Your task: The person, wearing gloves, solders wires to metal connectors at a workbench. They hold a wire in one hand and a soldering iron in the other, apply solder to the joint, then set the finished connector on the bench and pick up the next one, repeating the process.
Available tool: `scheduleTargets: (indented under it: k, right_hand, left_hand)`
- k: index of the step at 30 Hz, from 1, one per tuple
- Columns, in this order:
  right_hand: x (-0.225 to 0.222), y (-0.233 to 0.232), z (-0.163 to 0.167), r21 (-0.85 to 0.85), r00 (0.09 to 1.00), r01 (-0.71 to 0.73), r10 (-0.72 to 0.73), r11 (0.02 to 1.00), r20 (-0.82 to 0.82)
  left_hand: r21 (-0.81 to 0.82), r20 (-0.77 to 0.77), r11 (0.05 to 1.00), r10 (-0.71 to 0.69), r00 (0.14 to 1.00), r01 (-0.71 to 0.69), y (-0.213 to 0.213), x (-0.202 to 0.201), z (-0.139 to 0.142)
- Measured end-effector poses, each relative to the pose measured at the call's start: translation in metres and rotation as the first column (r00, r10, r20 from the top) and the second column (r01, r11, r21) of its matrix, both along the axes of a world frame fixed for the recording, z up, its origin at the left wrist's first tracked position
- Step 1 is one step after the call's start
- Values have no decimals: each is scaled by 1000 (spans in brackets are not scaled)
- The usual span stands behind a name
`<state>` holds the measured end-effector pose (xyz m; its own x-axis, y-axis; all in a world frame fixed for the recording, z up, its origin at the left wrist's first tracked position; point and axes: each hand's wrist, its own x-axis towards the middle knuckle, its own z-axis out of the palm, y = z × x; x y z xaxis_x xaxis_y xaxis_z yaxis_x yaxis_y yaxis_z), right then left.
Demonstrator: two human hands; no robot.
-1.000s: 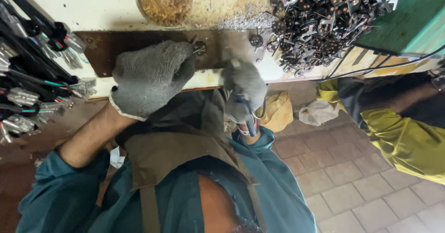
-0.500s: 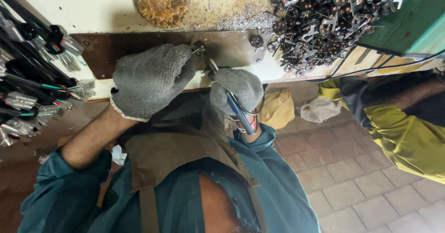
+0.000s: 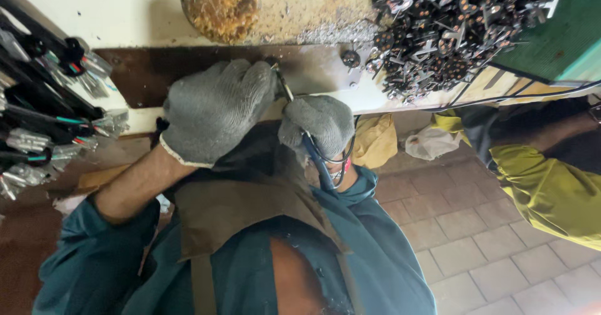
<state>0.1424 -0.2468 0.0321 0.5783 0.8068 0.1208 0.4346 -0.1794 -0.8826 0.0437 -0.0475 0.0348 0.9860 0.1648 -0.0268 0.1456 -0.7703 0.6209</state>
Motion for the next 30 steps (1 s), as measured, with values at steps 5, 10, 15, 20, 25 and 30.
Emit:
scheduleTargets:
  k: [5,10,15,20,25,30]
  right_hand:
    - [-10,-2,-11,15,975,154,-154,988,161]
    - [-12,-13,-11,-86,970,153,-133,985,205]
    - [-11,-14,-7,-141,966,148,-113,979,232]
    - [0,4,-1,3,965,129,-126,992,229]
    - [-2,7,6,-202,998,58,-55,978,16]
    - [-8,-8,-4,-457,963,162,-241,875,-120]
  left_hand:
    - [26,93,999,23,995,-25,0,-4,-7]
    - [-40,130,999,-5,991,10,0,-12,-18]
    - [2,114,1000,4,993,-4,-2,-13,-21]
    - [-66,150,998,3,989,7,4,-9,-15]
    - [-16,59,1000,-5,998,6,6,-3,-10]
    - [-4,92,1000,29,995,-29,4,-7,-12]
